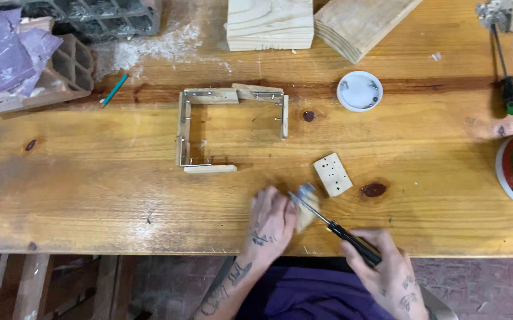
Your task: The person assembles a small wooden frame by using a screwdriver to attach metal hinges and screws to small wooden blocks.
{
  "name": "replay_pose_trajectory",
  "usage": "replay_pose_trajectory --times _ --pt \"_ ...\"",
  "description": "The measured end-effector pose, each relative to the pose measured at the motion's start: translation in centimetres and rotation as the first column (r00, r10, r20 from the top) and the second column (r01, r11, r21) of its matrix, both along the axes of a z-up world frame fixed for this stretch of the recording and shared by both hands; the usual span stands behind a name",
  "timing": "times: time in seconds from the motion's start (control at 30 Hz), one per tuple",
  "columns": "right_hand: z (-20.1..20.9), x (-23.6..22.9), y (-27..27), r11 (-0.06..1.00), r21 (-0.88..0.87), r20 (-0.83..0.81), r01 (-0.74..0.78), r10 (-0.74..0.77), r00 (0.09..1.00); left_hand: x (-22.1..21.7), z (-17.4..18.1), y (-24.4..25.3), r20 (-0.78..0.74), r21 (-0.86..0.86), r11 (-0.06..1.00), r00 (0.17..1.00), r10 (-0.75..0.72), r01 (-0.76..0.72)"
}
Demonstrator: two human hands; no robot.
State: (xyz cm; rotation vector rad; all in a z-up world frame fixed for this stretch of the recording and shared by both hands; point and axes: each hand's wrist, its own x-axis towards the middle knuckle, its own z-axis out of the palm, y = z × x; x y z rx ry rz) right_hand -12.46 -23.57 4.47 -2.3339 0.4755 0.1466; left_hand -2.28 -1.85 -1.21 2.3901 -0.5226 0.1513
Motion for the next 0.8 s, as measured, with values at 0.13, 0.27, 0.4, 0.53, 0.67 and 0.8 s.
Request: replay_pose_trajectory --times 0.13,0.27,0.4,0.53,0.67,0.8 --pt "2.5 1.5 -0.5 0.981 -0.104 0.238 -0.163 0.184 0.954 -1.8 0.7 -2.1 0.001 -0.022 1.000 1.000 -0.015 0.015" --pt "4.1 1.1 -1.4 0.998 -0.058 0.353 -0.024 0.043 0.935 -1.6 0.5 -2.3 0.007 0.035 0.993 0.994 0.109 -0.109" --pt "3.8 -0.1 -2.1 1.000 -0.025 0.404 -0.011 0.020 0.914 -1.4 0.0 -1.6 0.079 -0.041 0.999 0.997 -0.021 0.025" --pt "2.1 -1.7 -2.4 0.999 0.019 0.461 -0.034 0.021 0.887 -1.1 0.8 -1.3 0.068 -0.084 0.983 0.985 -0.159 0.164" --pt "0.7 -2.1 -2.2 0.995 0.048 0.562 -0.084 0.043 0.826 -0.8 1.3 -1.2 0.106 -0.027 0.986 0.982 -0.159 0.163" --pt "0.1 -1.1 -1.7 0.999 0.032 0.457 -0.001 -0.014 0.890 -0.7 1.2 -0.9 0.049 -0.114 0.976 0.982 -0.180 0.185"
